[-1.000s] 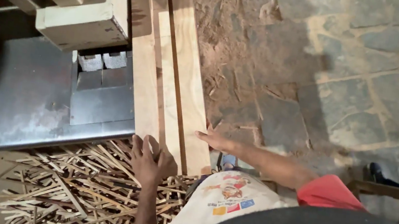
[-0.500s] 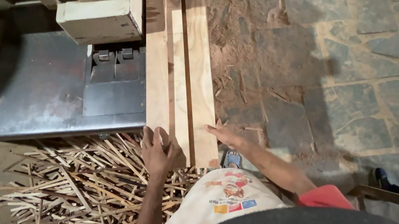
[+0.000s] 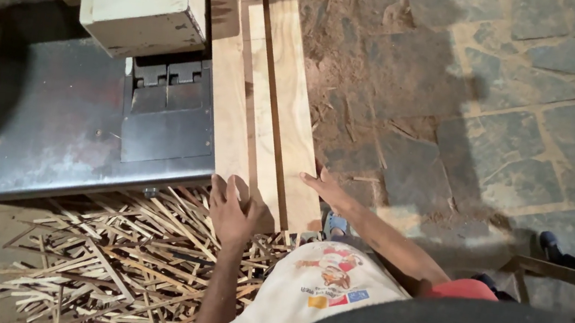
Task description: Sorting and moving wooden planks in a woodworking shop environment.
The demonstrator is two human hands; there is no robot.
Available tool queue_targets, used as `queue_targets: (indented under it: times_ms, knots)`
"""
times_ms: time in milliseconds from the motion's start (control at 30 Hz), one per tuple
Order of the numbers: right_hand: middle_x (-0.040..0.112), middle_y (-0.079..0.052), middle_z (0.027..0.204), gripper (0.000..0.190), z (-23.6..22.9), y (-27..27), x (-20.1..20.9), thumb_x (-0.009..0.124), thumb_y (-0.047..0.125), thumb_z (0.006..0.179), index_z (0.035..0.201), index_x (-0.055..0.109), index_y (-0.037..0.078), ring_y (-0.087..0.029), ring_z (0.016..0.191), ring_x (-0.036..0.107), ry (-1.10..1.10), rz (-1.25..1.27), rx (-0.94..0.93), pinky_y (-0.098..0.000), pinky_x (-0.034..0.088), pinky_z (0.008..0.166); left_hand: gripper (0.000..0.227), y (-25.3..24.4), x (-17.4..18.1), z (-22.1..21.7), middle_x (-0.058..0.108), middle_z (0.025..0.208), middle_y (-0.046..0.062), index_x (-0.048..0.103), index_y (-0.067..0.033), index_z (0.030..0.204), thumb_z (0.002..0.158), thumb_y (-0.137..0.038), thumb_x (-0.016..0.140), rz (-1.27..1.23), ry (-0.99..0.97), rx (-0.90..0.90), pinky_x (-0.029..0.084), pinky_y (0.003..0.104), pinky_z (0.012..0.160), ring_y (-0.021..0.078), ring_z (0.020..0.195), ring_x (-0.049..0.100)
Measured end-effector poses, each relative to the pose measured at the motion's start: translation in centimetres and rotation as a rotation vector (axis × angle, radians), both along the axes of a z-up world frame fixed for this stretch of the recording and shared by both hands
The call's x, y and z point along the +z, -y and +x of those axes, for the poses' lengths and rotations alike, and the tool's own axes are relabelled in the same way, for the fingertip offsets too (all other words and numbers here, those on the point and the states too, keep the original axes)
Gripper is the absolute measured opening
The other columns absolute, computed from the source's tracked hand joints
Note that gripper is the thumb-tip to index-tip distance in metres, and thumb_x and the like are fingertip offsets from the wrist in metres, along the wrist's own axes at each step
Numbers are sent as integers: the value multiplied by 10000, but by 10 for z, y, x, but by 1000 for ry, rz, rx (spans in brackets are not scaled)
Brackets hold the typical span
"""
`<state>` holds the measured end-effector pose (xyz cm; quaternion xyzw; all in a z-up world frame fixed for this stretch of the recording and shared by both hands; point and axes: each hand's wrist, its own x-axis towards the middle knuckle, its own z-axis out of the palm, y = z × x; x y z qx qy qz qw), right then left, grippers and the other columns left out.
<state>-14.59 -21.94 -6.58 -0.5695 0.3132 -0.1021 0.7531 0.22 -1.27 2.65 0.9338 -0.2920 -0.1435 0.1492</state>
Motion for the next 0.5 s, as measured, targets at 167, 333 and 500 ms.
queue_targets:
  times_ms: [167,333,500]
  knots:
    - [702,-207,1314,798,-4,2,-54,740,427,937,1513,516,-78,-274,1139,685,-55,13,-3,-416,587,930,857,-3,5,-6,103,1688,276,398,-126,1546,901,-664,571,-128,-21,-23,225,624,1192,476,1522,194]
    - [157,-276,1627,1044,-5,-7,-30,698,539,918,1587,158,-53,-382,1505,191,-193,30,-36,-444,258,1195,751,26,75,-30,312,1578,228,506,-144,1449,954,-708,508,85,112,-167,197,679,1221,480,1509,269]
    - [26,-324,1690,1182,7,-7,-53,678,640,934,1591,68,-130,-403,1587,66,-205,-62,4,-419,155,1287,694,-3,34,-14,421,1516,302,569,-99,1410,986,-647,533,92,264,-165,277,699,1178,529,1459,364]
